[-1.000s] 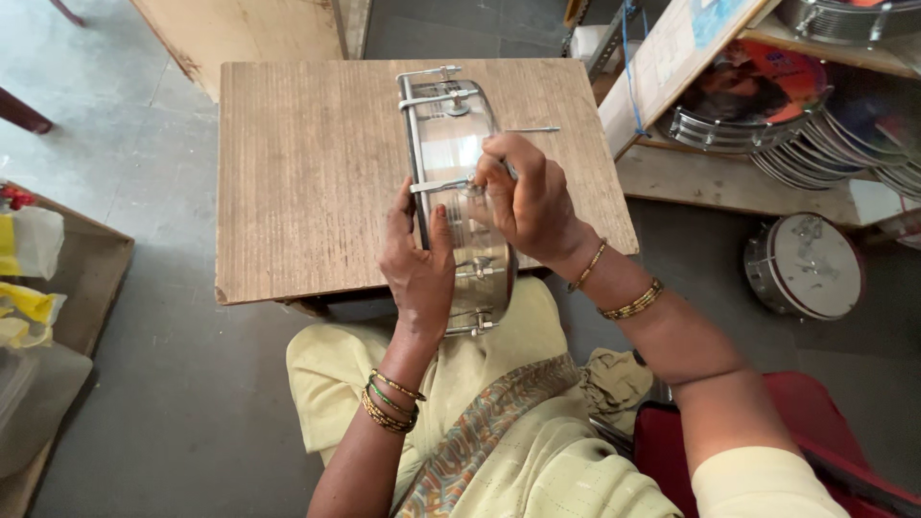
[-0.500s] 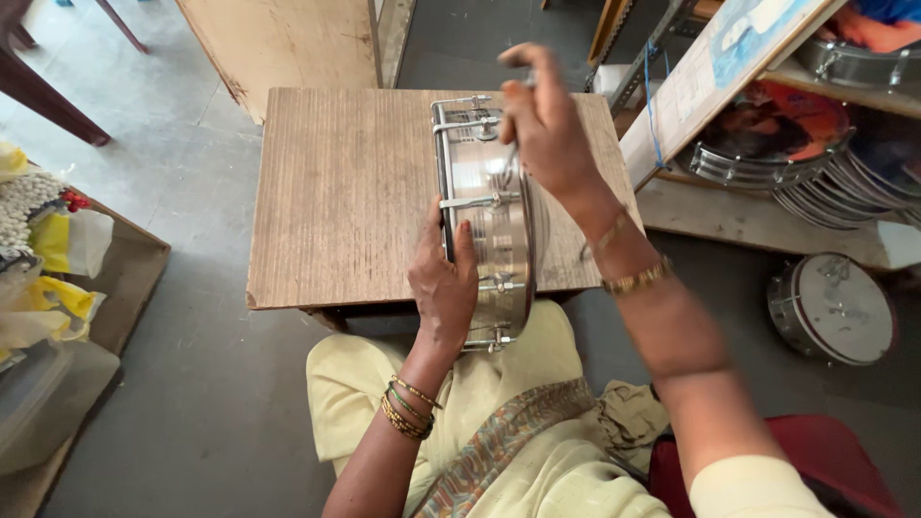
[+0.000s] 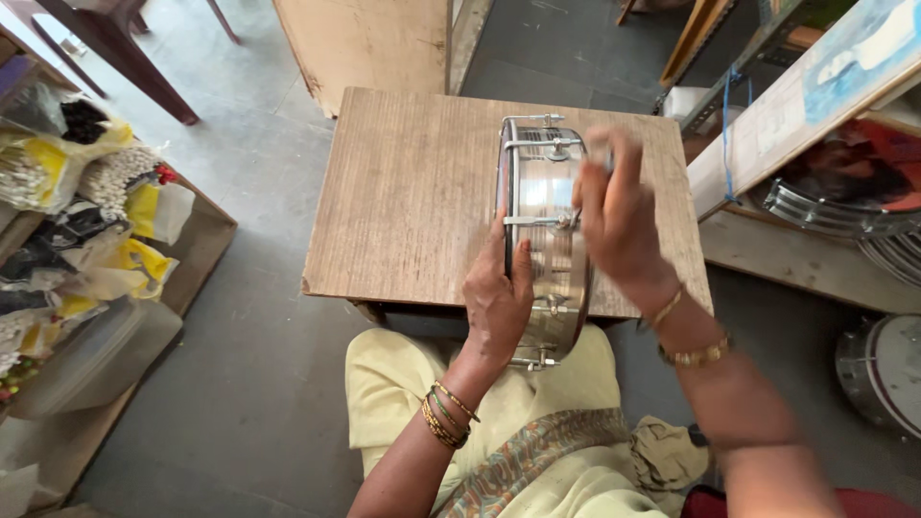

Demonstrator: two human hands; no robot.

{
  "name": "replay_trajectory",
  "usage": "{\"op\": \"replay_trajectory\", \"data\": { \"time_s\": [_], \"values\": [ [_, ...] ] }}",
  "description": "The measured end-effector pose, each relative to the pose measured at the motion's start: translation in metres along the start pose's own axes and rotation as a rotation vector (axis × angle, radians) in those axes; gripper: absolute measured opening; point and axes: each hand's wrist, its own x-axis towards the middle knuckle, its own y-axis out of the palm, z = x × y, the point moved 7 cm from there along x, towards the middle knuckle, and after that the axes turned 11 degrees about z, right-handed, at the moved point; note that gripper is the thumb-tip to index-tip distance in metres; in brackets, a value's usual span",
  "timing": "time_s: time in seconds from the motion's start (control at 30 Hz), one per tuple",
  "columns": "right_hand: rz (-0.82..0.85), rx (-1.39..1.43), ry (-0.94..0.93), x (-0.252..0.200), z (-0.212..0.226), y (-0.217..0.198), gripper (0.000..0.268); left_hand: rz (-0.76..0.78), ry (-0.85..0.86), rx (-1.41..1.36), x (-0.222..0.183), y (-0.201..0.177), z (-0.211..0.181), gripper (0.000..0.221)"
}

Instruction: The person tightens bolts on the side of a drum using a wrench, turning the drum over to reach different sections.

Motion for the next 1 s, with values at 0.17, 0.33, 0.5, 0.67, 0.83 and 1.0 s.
{"op": "replay_trajectory", "data": {
  "time_s": [0.17,0.33,0.5,0.67,0.83,1.0],
  "values": [
    [0.220,0.140,0.302,0.056,-0.044,0.018,0.020,0.003,0.015,0.046,0.001,0.000,0.002,0.045],
    [0.251,0.509,0.488,0.058,-0.055,0.020,0.022,0.011,-0.026,0.047,0.001,0.001,0.004,0.046],
    [-0.070,0.375,0.087,0.015,-0.020,-0.019,0.022,0.035,-0.079,0.012,0.000,0.002,0.011,0.046],
    [-0.073,0.007,-0.281,-0.024,0.009,-0.008,0.022,-0.038,0.119,0.027,-0.001,0.001,-0.002,0.042],
    [-0.057,-0.216,-0.588,-0.031,0.029,0.008,0.029,-0.010,-0.038,0.089,0.001,0.002,0.006,0.048],
    [-0.059,0.135,0.052,0.008,-0.019,0.001,0.016,0.009,-0.030,-0.062,-0.001,0.003,0.006,0.050]
  ]
}}
